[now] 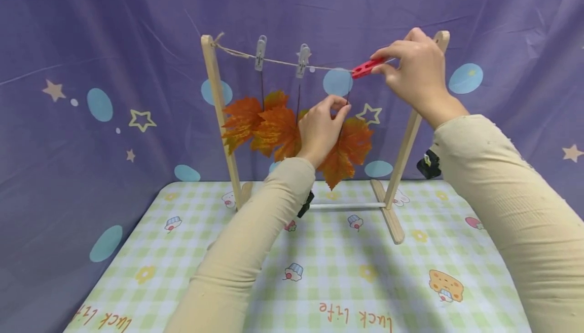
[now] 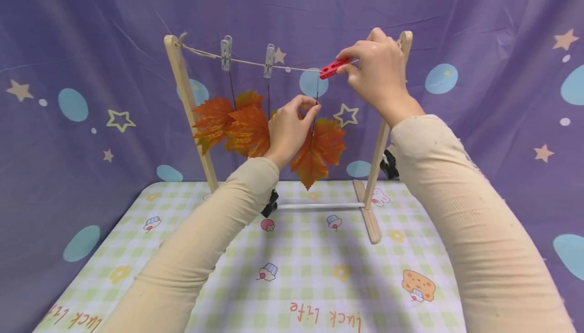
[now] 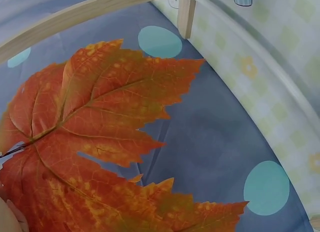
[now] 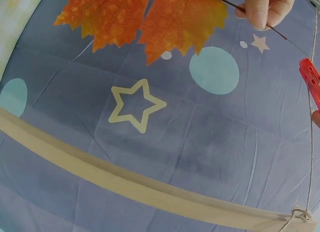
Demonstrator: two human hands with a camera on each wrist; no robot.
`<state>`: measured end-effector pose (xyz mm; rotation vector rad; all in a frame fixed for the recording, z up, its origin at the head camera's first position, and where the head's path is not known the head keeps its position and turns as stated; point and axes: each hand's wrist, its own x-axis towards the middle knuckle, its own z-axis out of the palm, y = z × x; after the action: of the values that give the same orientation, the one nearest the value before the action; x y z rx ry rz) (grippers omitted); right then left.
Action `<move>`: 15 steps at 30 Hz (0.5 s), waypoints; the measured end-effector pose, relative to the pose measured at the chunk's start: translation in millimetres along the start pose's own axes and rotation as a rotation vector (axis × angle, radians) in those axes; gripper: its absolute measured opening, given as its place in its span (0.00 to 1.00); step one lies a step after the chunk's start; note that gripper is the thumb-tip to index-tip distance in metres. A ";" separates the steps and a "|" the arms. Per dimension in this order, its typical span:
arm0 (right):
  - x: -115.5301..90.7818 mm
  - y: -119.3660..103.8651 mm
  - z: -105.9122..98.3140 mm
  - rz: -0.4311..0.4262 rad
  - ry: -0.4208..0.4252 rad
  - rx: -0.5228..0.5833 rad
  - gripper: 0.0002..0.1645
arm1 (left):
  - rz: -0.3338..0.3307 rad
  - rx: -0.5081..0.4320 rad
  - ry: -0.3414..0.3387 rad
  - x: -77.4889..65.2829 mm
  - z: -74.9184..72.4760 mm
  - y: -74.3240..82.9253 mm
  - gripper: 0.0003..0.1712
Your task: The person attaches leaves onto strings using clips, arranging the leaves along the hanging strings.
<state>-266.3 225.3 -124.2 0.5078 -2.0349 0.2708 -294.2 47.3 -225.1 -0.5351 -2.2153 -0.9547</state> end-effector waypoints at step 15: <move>15.3 0.6 -12.3 -0.048 -0.264 -0.011 0.10 | 0.030 0.021 0.000 1.3 -0.5 -2.4 0.12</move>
<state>-263.6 226.9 -104.8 0.6106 -2.2751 0.1701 -296.3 45.5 -225.1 -0.5570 -2.2087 -0.9150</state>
